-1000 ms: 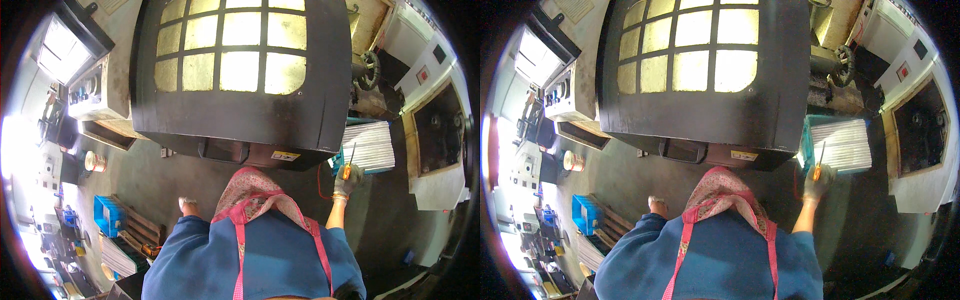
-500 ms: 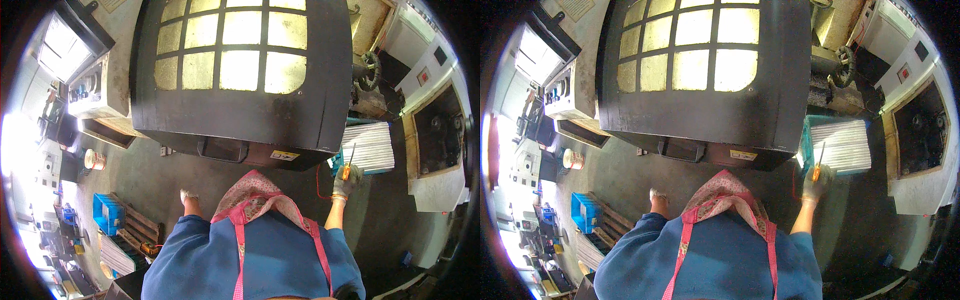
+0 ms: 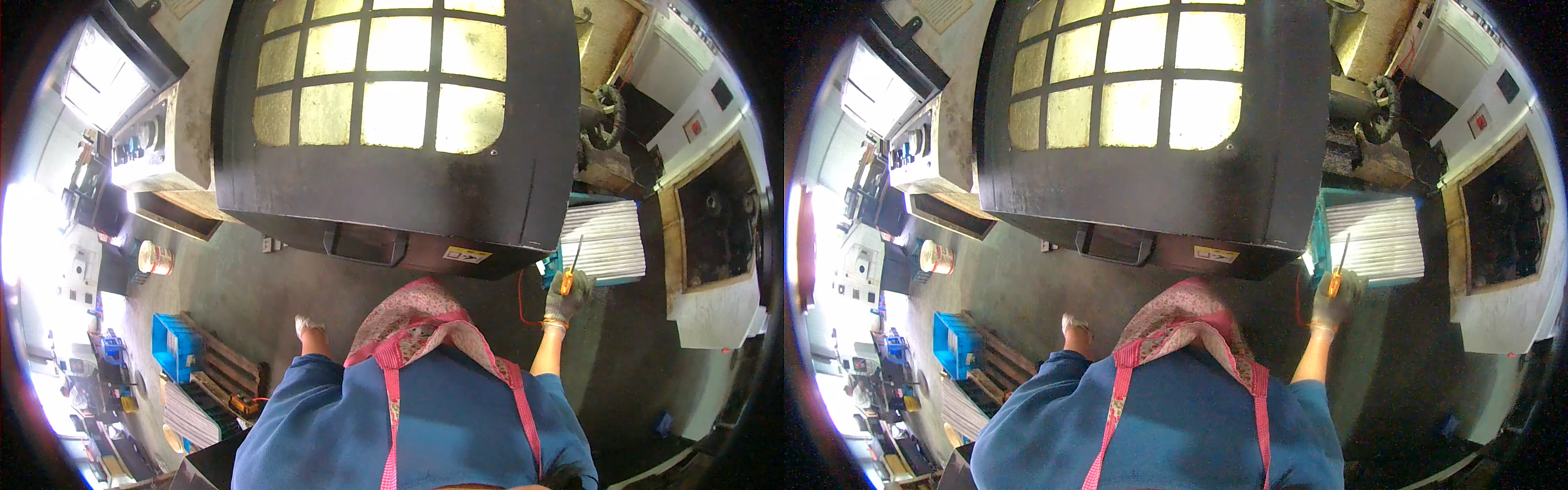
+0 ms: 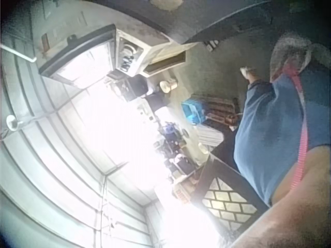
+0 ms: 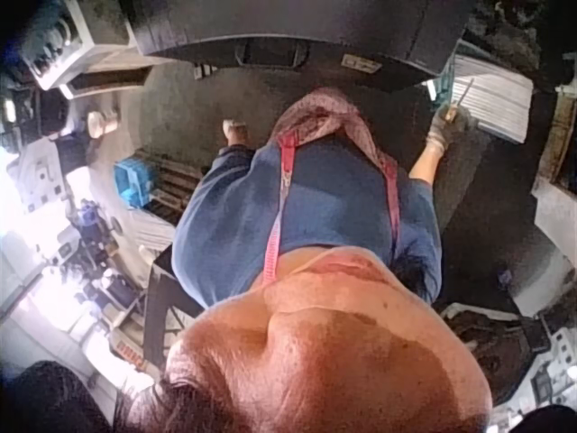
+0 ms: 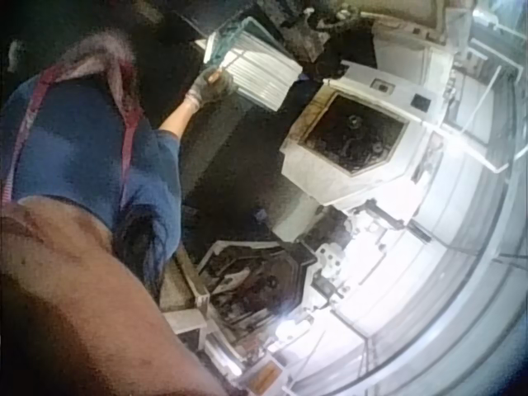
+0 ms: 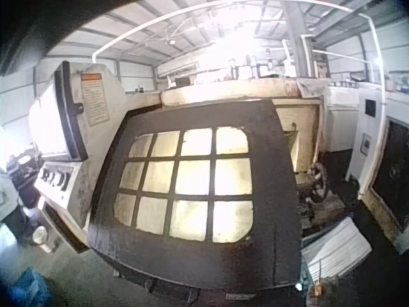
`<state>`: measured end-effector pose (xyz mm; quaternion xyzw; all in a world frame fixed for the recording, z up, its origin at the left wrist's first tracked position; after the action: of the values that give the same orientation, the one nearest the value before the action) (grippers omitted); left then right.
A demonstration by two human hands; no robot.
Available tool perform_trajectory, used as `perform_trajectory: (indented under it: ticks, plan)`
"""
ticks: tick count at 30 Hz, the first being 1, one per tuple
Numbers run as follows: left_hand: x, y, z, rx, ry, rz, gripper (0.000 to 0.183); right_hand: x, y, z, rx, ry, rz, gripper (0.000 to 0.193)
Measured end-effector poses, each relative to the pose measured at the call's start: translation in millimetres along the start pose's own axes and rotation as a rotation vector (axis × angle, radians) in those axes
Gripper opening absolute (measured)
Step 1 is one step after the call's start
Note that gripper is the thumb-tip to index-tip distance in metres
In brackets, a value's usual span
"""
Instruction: The person operates a CNC machine to process industrial metal parts by hand, opening and closing the machine door and placing metal parts into a tray.
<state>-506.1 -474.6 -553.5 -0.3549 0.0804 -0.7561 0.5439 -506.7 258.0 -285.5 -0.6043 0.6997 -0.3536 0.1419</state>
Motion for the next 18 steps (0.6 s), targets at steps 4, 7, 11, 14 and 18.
perform_trajectory:
  ticks: [4, 7, 11, 14, 18]
  plan:
    - [-6, -3, 5, 0.058, 0.026, -0.046, 0.057, 2, 1, -1, 0.017, -0.009, 0.061, 0.025]
    - [-11, -1, 7, 0.116, 0.059, -0.08, 0.056, 0, 2, 3, -0.006, -0.016, 0.123, 0.026]
    - [-12, 9, -2, 0.116, 0.056, -0.047, 0.053, -4, 4, 8, -0.037, 0.006, 0.048, 0.021]
    - [-10, 16, -15, 0.067, 0.028, 0.009, 0.053, -6, 4, 8, -0.022, 0.027, 0.032, 0.019]
    - [-9, 18, -14, 0.042, 0.0, 0.015, 0.054, -7, 8, 5, 0.071, 0.054, -0.006, 0.017]
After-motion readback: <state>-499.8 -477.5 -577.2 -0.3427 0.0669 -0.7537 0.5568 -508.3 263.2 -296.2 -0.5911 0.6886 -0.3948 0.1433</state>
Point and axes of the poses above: each hand's wrist, its own z-axis away from the middle knuckle, its own y-axis out of the palm, x = y × z, the point moved 10 cm from there along -z, towards the middle knuckle, and after that the axes turned 3 degrees about z, right-handed, at the moved point
